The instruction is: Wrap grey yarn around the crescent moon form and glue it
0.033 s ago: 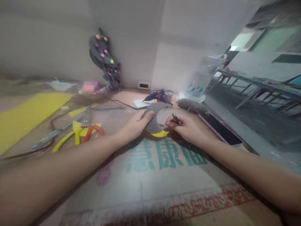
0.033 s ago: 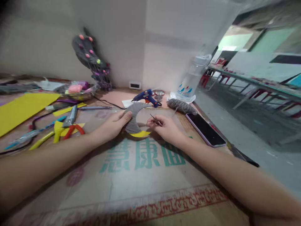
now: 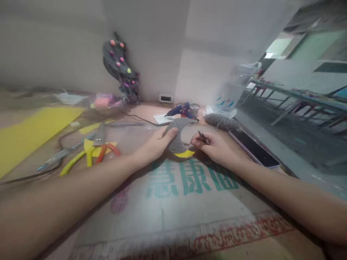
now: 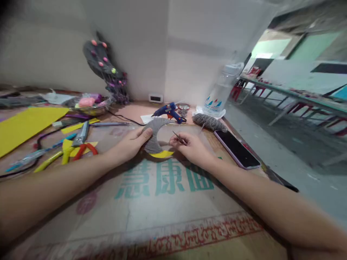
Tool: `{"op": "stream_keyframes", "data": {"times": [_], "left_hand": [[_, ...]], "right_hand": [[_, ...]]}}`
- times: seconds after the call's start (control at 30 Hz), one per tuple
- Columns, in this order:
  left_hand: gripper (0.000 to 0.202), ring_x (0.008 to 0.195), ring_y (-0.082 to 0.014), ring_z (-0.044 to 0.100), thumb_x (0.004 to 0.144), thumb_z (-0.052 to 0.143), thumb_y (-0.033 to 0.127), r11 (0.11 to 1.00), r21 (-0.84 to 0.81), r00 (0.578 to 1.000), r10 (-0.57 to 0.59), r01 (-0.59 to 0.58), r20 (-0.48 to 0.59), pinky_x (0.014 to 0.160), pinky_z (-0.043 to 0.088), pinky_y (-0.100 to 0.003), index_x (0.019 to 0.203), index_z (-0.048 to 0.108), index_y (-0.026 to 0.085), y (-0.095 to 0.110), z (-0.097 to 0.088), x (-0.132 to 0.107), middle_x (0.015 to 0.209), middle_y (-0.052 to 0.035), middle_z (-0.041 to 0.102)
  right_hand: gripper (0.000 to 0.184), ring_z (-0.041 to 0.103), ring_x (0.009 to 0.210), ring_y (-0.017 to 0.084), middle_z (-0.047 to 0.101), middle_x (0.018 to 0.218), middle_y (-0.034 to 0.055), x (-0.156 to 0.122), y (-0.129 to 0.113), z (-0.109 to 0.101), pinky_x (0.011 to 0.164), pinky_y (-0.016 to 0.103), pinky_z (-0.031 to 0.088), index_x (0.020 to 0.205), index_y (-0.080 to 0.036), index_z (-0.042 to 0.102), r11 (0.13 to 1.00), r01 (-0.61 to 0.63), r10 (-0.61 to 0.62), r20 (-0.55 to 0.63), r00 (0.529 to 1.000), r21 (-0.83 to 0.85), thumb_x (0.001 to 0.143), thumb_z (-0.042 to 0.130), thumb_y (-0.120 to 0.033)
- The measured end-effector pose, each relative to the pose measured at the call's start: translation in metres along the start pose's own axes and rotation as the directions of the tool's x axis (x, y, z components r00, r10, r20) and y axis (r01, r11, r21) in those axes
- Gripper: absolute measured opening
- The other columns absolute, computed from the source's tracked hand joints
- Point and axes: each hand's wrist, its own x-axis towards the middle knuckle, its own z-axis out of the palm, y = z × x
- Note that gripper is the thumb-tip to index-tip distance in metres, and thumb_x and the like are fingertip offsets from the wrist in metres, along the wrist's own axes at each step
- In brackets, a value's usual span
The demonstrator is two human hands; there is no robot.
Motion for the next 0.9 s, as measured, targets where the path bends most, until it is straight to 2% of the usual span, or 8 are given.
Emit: {"op": "stream_keyframes", "data": {"times": [0.17,0.27,0.37,0.53,0.67,0.73,0.8,0.9], "left_hand": [[0.038,0.081,-0.0185,0.059,0.087,0.052,0.053,1.000,-0.005,0.996,0.020,-0.020,-0.087,0.067,0.046,-0.024,0.083,0.060,0.017,0.007,0.000,-0.002,0.074,-0.0020,0.063],[0.038,0.075,-0.0176,0.058,0.087,0.052,0.054,0.998,-0.002,0.986,0.065,-0.066,-0.154,0.067,0.046,-0.024,0.075,0.057,0.018,0.009,-0.001,-0.001,0.060,0.0003,0.055],[0.037,0.068,-0.0160,0.055,0.085,0.054,0.053,0.995,0.021,0.980,0.096,-0.093,-0.173,0.065,0.045,-0.024,0.071,0.055,0.018,0.010,-0.003,-0.001,0.055,0.0019,0.049],[0.026,0.073,-0.0148,0.056,0.085,0.057,0.041,0.993,0.046,0.979,0.112,-0.105,-0.169,0.066,0.045,-0.023,0.091,0.060,0.017,0.009,-0.002,0.000,0.070,-0.0002,0.059],[0.024,0.070,-0.0135,0.057,0.080,0.063,0.035,0.998,0.026,0.982,0.067,-0.063,-0.174,0.065,0.045,-0.023,0.094,0.058,0.017,0.010,0.000,0.001,0.076,-0.0005,0.062],[0.028,0.066,-0.0128,0.055,0.074,0.068,0.036,0.997,0.060,0.983,0.054,-0.044,-0.173,0.063,0.045,-0.024,0.091,0.057,0.017,0.011,0.000,0.000,0.073,0.0011,0.060],[0.032,0.065,-0.0128,0.055,0.074,0.068,0.038,0.995,0.085,0.984,0.064,-0.050,-0.164,0.064,0.045,-0.025,0.095,0.056,0.017,0.009,-0.001,0.000,0.072,0.0023,0.059],[0.033,0.067,-0.0131,0.057,0.082,0.061,0.042,0.999,0.041,0.985,0.040,-0.033,-0.168,0.066,0.045,-0.025,0.106,0.058,0.020,0.004,-0.003,-0.001,0.072,0.0030,0.060]], "right_hand": [[0.024,0.057,0.058,0.015,0.065,0.074,0.0039,-0.001,0.014,0.002,0.050,0.025,0.044,0.091,-0.015,0.065,0.990,0.005,0.002,-0.052,0.999,0.142,0.088,0.049,-0.033],[0.027,0.064,0.075,0.019,0.069,0.092,0.0069,-0.001,0.020,0.000,0.062,0.028,0.049,0.104,-0.016,0.066,0.985,0.095,-0.079,-0.116,0.990,0.145,0.087,0.050,-0.030],[0.028,0.065,0.081,0.019,0.069,0.099,0.0072,-0.001,0.025,0.000,0.066,0.028,0.050,0.103,-0.017,0.067,0.963,0.174,-0.146,-0.143,0.979,0.205,0.086,0.050,-0.030],[0.026,0.058,0.064,0.015,0.062,0.074,0.0016,-0.003,0.036,0.005,0.057,0.026,0.046,0.098,-0.018,0.063,0.906,0.291,-0.220,-0.246,0.944,0.309,0.085,0.055,-0.038],[0.012,0.049,0.052,0.011,0.055,0.061,-0.0029,-0.003,0.040,0.011,0.048,0.023,0.038,0.083,-0.020,0.057,0.930,0.319,-0.235,-0.371,0.898,0.183,0.083,0.061,-0.031],[0.006,0.049,0.052,0.011,0.059,0.064,-0.0018,-0.005,0.041,0.014,0.048,0.022,0.037,0.082,-0.020,0.058,0.924,0.379,-0.337,-0.359,0.870,0.052,0.084,0.060,-0.026],[0.002,0.053,0.057,0.011,0.063,0.072,0.0001,-0.006,0.041,0.016,0.050,0.023,0.039,0.086,-0.021,0.060,0.877,0.479,-0.471,-0.284,0.835,-0.049,0.084,0.059,-0.020],[0.014,0.055,0.063,0.013,0.064,0.079,0.0014,-0.007,0.042,0.018,0.056,0.024,0.042,0.096,-0.021,0.059,0.789,0.606,-0.615,-0.123,0.779,-0.105,0.084,0.056,-0.015]]}}
